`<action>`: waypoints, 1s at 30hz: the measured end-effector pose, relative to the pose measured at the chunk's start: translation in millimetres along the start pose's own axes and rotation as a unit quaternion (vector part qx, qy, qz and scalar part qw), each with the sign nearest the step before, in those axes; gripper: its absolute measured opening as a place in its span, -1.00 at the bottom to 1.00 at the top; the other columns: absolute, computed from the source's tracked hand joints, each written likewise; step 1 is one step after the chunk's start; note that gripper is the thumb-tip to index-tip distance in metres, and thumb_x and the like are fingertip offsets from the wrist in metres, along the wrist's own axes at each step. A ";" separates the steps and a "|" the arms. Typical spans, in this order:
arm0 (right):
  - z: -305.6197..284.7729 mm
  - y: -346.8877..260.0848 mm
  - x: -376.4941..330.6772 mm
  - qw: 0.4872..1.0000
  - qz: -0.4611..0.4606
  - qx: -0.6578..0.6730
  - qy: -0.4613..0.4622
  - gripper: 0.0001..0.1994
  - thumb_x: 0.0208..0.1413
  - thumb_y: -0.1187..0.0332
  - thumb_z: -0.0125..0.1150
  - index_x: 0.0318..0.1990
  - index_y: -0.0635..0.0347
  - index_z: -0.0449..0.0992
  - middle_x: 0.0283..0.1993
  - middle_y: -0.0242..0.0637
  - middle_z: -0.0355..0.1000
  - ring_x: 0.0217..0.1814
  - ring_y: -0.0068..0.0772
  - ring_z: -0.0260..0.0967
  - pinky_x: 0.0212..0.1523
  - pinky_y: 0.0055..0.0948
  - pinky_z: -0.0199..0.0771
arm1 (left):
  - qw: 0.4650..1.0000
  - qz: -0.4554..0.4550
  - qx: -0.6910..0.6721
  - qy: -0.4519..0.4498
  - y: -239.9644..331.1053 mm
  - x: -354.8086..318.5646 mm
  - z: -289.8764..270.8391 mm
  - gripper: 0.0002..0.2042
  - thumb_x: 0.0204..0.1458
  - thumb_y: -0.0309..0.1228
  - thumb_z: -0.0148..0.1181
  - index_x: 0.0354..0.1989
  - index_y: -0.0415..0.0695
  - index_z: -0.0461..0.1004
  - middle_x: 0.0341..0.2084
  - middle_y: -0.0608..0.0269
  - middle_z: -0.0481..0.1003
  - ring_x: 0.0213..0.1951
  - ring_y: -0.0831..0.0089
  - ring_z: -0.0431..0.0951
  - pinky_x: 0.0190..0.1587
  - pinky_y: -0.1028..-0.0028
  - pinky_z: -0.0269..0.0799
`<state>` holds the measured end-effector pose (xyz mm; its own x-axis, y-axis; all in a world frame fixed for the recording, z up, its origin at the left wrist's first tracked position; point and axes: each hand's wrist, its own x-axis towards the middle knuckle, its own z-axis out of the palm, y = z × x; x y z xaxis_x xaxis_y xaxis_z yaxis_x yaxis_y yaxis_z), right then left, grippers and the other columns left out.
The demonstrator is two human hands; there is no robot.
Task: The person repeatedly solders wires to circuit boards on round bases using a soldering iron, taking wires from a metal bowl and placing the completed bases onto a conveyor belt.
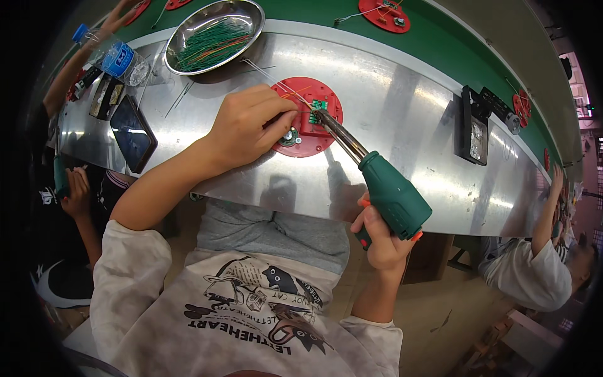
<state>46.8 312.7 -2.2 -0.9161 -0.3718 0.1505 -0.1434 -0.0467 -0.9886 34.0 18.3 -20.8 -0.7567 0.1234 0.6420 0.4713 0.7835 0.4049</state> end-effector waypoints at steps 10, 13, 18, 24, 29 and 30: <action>-10.8 14.7 0.9 0.991 -0.035 0.124 0.043 -0.64 0.20 0.30 0.06 -0.07 0.54 0.39 -0.29 0.03 0.40 -0.72 -0.33 0.35 -0.74 -0.45 0.39 | 1.000 0.011 0.007 0.005 0.8 0.1 -0.6 -0.93 -0.01 -0.45 0.27 -0.38 -0.16 0.57 -0.46 0.18 0.56 -0.38 0.21 0.58 -0.36 0.26 0.50; -10.1 16.1 1.1 0.989 -0.042 0.124 0.074 -0.62 0.22 0.26 0.04 -0.08 0.55 0.34 -0.31 0.07 0.40 -0.76 -0.32 0.34 -0.79 -0.45 0.36 | 0.999 0.029 -0.006 0.022 3.2 2.5 0.3 -0.92 -0.05 -0.57 0.31 -0.36 -0.22 0.57 -0.50 0.14 0.55 -0.46 0.19 0.53 -0.41 0.29 0.45; -6.6 18.9 1.0 0.989 -0.050 0.116 0.081 -0.62 0.24 0.26 0.02 -0.05 0.54 0.31 -0.32 0.08 0.40 -0.75 -0.34 0.34 -0.79 -0.44 0.38 | 1.000 0.009 0.019 0.005 0.8 -1.1 0.3 -0.94 -0.01 -0.45 0.26 -0.39 -0.15 0.56 -0.49 0.20 0.54 -0.39 0.24 0.57 -0.39 0.28 0.50; -2.7 16.3 -1.8 0.986 -0.061 0.119 0.104 -0.63 0.24 0.26 0.02 -0.06 0.53 0.32 -0.34 0.07 0.39 -0.76 -0.34 0.33 -0.80 -0.44 0.37 | 1.000 0.010 0.017 0.003 0.9 -1.1 0.1 -0.94 -0.01 -0.45 0.26 -0.39 -0.15 0.56 -0.48 0.20 0.54 -0.40 0.24 0.56 -0.39 0.28 0.50; -5.9 20.0 -1.6 0.984 -0.064 0.125 0.106 -0.61 0.24 0.25 0.03 -0.05 0.53 0.31 -0.33 0.06 0.38 -0.77 -0.34 0.32 -0.83 -0.43 0.32 | 1.000 -0.002 -0.009 0.022 4.1 -0.3 -1.2 -0.93 0.00 -0.48 0.25 -0.35 -0.19 0.56 -0.47 0.15 0.53 -0.40 0.19 0.54 -0.37 0.26 0.49; -6.5 20.6 -1.7 0.984 -0.064 0.126 0.106 -0.61 0.24 0.25 0.03 -0.05 0.53 0.31 -0.33 0.06 0.38 -0.77 -0.34 0.32 -0.83 -0.43 0.32 | 0.999 -0.011 -0.020 0.030 5.5 -0.1 -2.1 -0.92 0.00 -0.50 0.24 -0.33 -0.21 0.55 -0.46 0.12 0.53 -0.40 0.17 0.53 -0.35 0.26 0.48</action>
<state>43.0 318.3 -22.8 -0.9579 -0.1463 0.2469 -0.1906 -0.3189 -0.9284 37.6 21.3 -17.3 -0.7399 0.0684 0.6692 0.4730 0.7603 0.4453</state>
